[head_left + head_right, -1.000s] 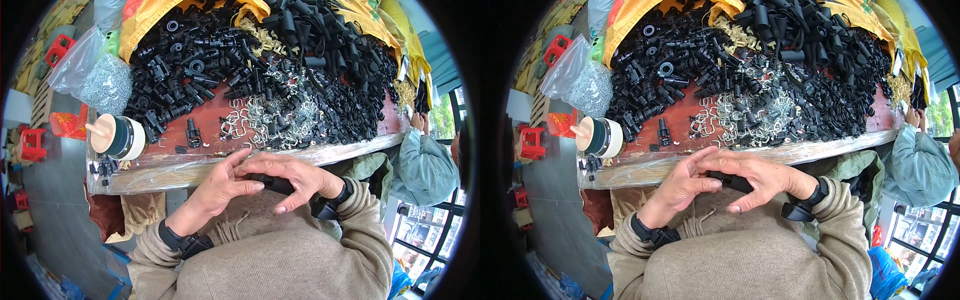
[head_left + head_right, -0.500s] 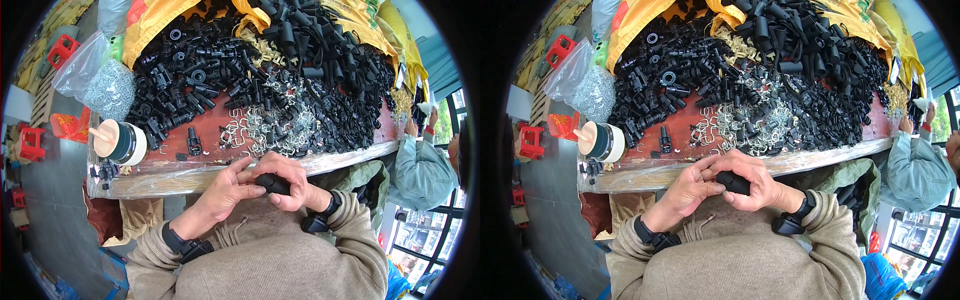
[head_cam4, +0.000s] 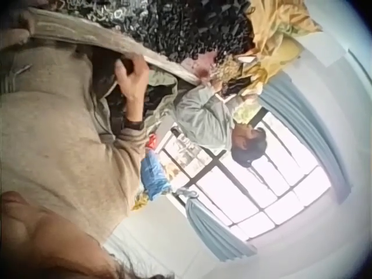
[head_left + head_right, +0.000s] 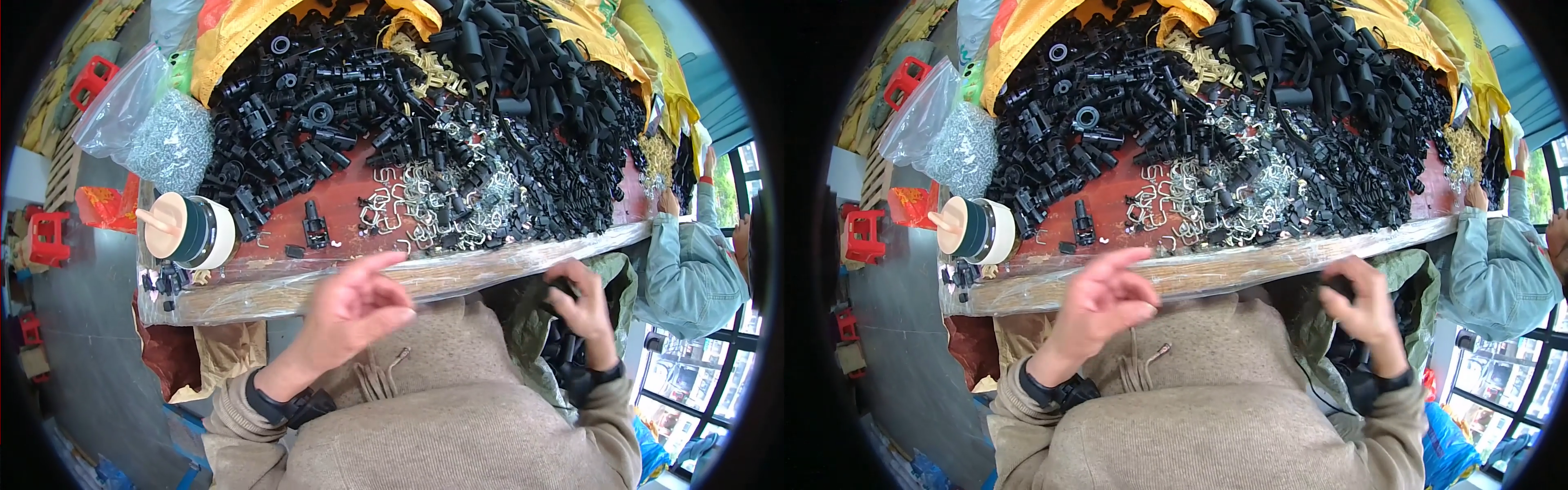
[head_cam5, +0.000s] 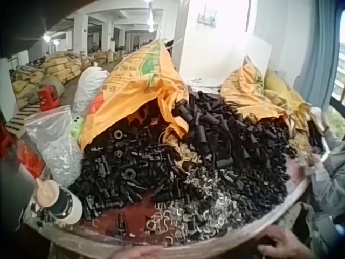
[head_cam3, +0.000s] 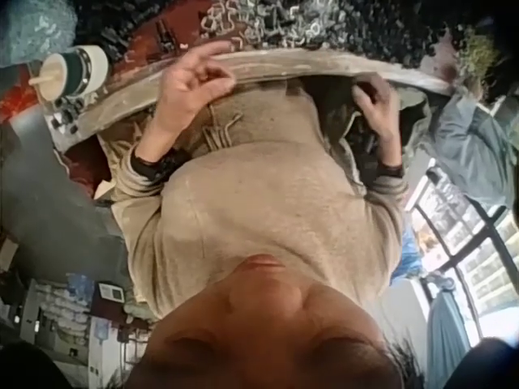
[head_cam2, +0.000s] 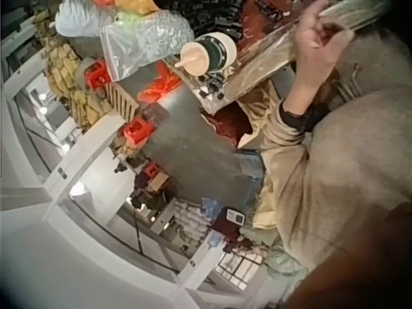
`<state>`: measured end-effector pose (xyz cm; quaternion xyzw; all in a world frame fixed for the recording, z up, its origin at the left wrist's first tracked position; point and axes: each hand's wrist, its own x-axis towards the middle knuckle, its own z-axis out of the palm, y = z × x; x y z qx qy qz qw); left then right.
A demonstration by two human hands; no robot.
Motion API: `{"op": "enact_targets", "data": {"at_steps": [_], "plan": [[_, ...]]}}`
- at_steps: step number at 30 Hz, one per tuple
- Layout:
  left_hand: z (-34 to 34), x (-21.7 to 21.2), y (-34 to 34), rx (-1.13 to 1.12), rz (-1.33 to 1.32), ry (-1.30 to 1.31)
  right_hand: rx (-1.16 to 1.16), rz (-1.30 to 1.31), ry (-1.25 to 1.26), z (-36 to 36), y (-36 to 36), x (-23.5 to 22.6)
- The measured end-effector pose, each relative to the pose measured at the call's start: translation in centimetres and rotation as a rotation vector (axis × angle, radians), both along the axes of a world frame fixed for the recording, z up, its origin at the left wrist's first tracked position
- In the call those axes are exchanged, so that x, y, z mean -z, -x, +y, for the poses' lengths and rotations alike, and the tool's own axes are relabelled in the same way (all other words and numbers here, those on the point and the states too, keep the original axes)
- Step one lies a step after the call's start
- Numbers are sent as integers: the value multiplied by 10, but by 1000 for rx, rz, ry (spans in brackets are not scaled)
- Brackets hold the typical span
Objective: Assembling small black plastic components by hand at a workbench.
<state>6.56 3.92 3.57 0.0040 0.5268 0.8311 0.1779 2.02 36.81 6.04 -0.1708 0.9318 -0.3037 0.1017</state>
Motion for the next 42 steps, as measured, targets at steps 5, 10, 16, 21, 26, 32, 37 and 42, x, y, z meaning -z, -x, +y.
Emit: {"op": "enact_targets", "data": {"at_steps": [5, 10, 16, 21, 26, 32, 37, 42], "plan": [[-35, 11, 1, -563, 61, 36, 2, 169, -553, 36, -23, -19], [-46, 15, -4, -693, 31, 5, -237, 239, -12, -70, 17, -2], [-36, 17, -9, -695, -57, -5, -687, 520, 213, -204, 45, 34], [-38, 21, -9, -691, -117, -113, -697, 606, 89, -232, 52, 52], [-42, 22, -3, -691, -139, -191, -708, 614, 72, -241, 55, 57], [-41, 22, 5, -624, -184, -210, -683, 517, 184, -233, 57, 45], [-38, 20, 7, -456, -346, -301, -677, 441, 262, -220, 52, 33], [-29, 26, 14, -325, -361, -347, -662, 416, 253, -207, 50, 31]]}}
